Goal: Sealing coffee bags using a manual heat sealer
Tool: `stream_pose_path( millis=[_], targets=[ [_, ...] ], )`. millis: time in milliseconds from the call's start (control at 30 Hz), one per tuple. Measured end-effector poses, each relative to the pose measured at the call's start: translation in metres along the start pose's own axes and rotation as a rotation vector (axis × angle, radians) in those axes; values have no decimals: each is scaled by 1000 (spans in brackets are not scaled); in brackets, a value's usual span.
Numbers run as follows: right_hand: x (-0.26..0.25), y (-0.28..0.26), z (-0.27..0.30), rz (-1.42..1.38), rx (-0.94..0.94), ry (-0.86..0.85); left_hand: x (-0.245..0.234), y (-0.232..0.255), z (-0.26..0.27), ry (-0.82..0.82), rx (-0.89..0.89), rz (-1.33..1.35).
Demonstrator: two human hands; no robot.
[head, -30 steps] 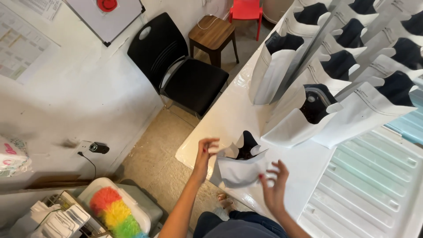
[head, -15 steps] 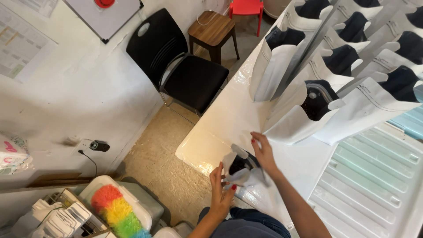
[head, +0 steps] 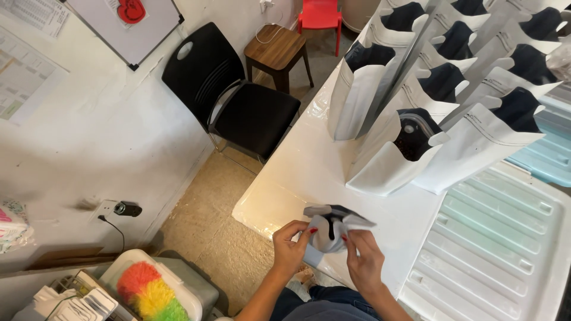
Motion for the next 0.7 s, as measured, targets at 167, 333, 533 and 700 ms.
stream_pose_path(
  millis=[167, 333, 533, 700],
  targets=[
    [-15, 32, -36, -159, 99, -74, -11, -16, 3, 214, -74, 80],
    [5, 104, -14, -496, 376, -183, -4, -48, 21, 187, -172, 199],
    [-17, 58, -74, -382, 273, -462, -2, -2, 6, 112, -161, 29],
    [-18, -9, -121, -340, -109, -575, 17, -35, -15, -103, -1, -174]
  ],
)
Point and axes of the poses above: each hand's wrist, its own z-axis away from the middle knuckle, its own x-axis out of the palm, y = z × x, the point moved 8 cm from there along -z, towards the middle knuckle, and after that the axes turned 14 degrees about -y, right-handed, at the moved point
